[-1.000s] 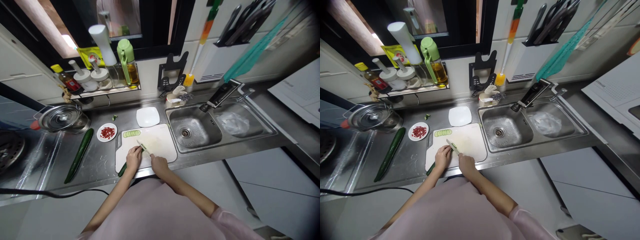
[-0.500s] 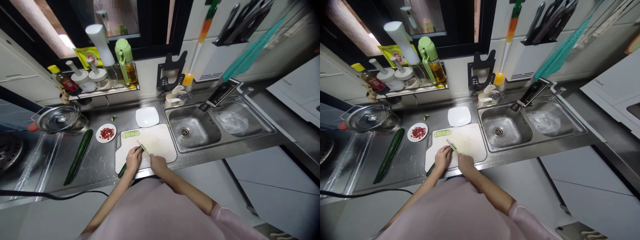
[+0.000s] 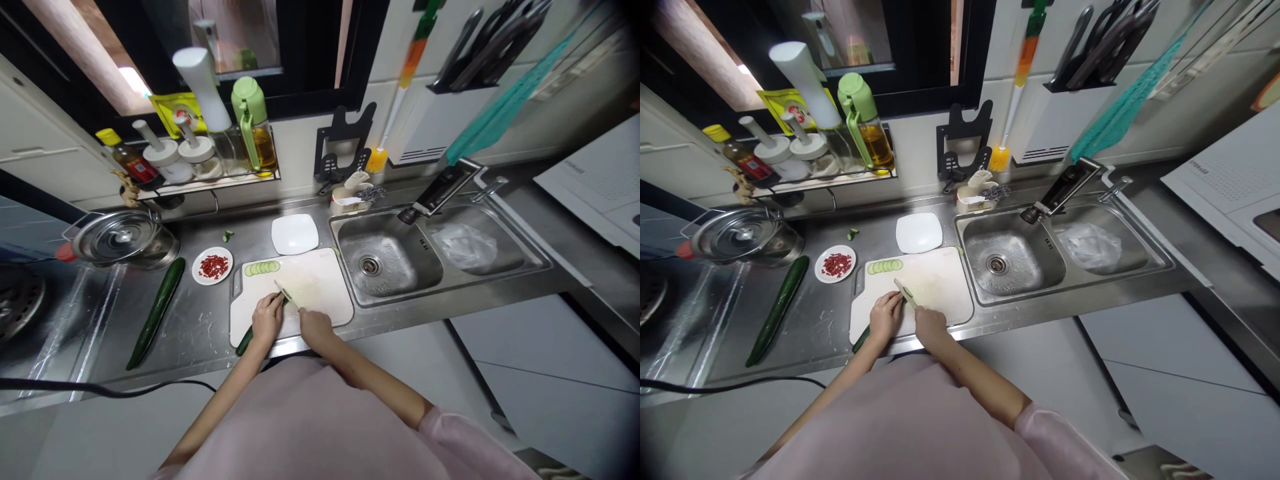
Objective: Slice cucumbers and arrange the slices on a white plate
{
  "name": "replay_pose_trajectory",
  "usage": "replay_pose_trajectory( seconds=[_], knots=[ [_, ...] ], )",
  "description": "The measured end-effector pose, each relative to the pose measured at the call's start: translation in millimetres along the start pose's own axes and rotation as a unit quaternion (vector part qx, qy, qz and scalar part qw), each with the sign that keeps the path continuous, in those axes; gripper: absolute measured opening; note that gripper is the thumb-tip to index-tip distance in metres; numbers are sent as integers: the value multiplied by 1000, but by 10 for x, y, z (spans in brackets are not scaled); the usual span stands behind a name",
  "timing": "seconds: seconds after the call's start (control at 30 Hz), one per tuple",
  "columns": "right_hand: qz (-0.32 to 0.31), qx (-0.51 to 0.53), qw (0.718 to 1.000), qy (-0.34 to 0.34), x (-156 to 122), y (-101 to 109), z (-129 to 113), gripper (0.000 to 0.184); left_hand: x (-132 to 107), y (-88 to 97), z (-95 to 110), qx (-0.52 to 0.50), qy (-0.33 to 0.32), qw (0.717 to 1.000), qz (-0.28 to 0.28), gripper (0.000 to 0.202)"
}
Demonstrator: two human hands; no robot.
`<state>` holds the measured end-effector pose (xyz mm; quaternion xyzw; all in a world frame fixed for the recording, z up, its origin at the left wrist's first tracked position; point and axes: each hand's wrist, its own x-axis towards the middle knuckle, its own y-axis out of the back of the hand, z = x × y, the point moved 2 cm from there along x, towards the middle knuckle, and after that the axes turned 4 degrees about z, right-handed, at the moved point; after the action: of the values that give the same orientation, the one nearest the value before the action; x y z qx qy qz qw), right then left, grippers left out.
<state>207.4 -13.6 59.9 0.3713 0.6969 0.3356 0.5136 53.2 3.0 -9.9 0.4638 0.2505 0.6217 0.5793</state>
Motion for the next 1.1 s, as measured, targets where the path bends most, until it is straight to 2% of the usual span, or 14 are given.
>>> replay_pose_trajectory(
  seconds=[1.1],
  knots=[
    [-21, -6, 1000, 7, 171, 12, 64, 28, 4, 13, 5, -19, 2, 1000, 10, 27]
  ],
)
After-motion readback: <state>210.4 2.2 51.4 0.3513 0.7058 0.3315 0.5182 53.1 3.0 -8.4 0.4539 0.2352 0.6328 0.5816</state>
